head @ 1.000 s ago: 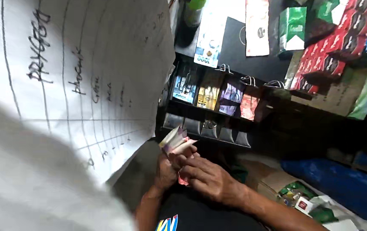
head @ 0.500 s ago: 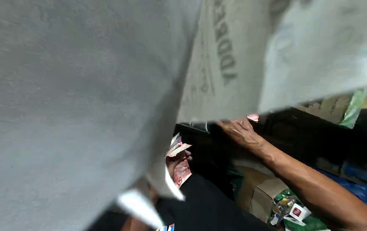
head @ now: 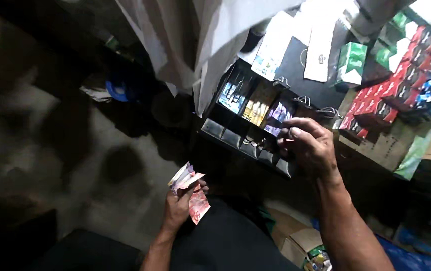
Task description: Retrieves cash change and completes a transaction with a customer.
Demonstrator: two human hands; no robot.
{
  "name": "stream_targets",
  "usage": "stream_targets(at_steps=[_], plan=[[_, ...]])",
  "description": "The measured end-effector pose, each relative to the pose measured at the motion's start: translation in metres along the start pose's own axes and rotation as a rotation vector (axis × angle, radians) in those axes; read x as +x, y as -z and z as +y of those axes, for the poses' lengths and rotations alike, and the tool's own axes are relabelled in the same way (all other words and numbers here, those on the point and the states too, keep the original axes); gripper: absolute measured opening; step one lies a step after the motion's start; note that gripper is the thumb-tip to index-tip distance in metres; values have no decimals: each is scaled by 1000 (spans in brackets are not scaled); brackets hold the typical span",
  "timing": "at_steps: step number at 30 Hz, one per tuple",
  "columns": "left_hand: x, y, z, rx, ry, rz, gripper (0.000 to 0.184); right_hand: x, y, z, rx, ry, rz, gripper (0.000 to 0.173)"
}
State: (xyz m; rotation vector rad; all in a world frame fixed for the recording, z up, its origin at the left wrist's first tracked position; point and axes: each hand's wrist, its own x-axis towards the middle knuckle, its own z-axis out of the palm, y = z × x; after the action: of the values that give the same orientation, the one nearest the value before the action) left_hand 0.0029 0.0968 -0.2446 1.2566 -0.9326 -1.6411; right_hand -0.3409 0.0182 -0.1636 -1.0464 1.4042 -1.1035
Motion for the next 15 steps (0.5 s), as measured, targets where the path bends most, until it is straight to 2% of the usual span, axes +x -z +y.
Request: stream_targets(at_steps=[1,3,6,8,10,15], plan=[[-1,0,-1,-1,1,10,24,6,-5,3,-51,-33,-31,22],[-2,-2,-1,16,9,32,24,20,-19,3,-500,-19,-137,14],[-3,-7,-3,-10,20,59,23,27,-47,10,-1219,22,-283,16],[-4,-10,-6,-16,16,67,24,29,-57,19,-1488,25,-396,18],[-5,-8,-11,-16,-5,75,24,31,-61,25,-1591,102,-438,16],[-9,-4,-14,30,-20,123,22,41,-46,27,-1591,232,-512,13]])
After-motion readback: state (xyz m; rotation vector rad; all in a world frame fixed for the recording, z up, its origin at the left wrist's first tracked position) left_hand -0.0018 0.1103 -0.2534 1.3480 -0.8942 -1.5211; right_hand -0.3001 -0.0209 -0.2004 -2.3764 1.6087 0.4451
